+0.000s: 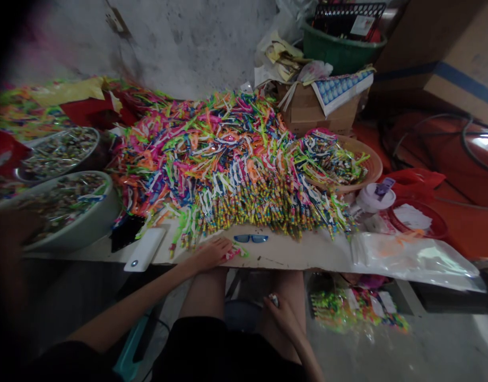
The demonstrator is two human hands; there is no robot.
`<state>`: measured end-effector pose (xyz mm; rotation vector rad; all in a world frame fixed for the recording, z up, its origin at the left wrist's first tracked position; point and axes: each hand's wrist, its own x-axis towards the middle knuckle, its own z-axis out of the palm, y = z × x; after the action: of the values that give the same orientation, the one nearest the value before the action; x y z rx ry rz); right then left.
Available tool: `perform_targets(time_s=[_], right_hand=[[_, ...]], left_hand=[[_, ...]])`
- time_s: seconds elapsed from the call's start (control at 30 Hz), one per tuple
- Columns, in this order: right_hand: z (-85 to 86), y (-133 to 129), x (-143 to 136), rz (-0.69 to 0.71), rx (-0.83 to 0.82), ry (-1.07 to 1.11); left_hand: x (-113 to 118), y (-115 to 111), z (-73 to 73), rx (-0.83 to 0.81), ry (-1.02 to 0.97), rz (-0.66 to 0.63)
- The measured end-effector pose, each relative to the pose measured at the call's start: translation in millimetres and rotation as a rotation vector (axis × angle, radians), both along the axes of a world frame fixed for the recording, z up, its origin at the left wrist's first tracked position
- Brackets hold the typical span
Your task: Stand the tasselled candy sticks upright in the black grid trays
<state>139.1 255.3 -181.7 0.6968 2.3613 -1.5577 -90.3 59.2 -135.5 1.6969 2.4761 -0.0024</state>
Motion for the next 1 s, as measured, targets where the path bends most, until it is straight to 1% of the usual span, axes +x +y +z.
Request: perform_targets(time_s=[0.13, 0.23, 0.33, 0.4, 0.5, 0.57, 0.67, 0.8, 0.87, 0.93, 1.0], right_hand=[[-3.0, -0.3, 0.1, -0.009, 0.043, 0.028], [-8.3, -0.6, 1.7, -0.011, 0.031, 0.036], [-11.3, -1.1, 2.9, -0.015, -0.003, 0.045], [-9.5, -1.2, 2.8, -0.017, -0.004, 0.045], [-2.4, -0.8, 1.6, -0.027, 0.013, 0.014], [2.0, -0.6, 0.6, -0.028, 0.015, 0.001], [4.1, -0.9, -0.2, -0.033, 0.009, 0.005], [3.2, -2.0, -0.8, -0.039, 0.008, 0.001], [4.2, -2.1, -1.1, -0.031, 0.005, -0.007], [6.1, -1.7, -1.4, -0.027, 0.021, -0.001], [8.2, -0.9, -1.7, -0.03, 0.043, 0.013]], left_hand=[[-6.6, -0.3, -1.0, -0.013, 0.013, -0.105], [-11.7, 2.2, -2.3, -0.016, 0.024, -0.123], [-15.2, 7.1, -0.4, 0.0, 0.026, -0.123], [-17.4, 11.4, 2.6, 0.01, 0.003, -0.146], [-22.2, 18.1, 6.7, 0.002, -0.049, -0.198], [-26.7, 21.7, 7.5, -0.002, -0.077, -0.206], [-33.3, 24.7, 5.2, 0.002, -0.105, -0.186], [-35.4, 24.6, -1.7, 0.024, -0.098, -0.212], [-32.3, 24.5, -4.8, 0.053, -0.084, -0.171], [-27.6, 26.3, -5.2, 0.105, -0.103, -0.044], [-23.7, 31.2, -1.6, 0.184, -0.188, 0.104]])
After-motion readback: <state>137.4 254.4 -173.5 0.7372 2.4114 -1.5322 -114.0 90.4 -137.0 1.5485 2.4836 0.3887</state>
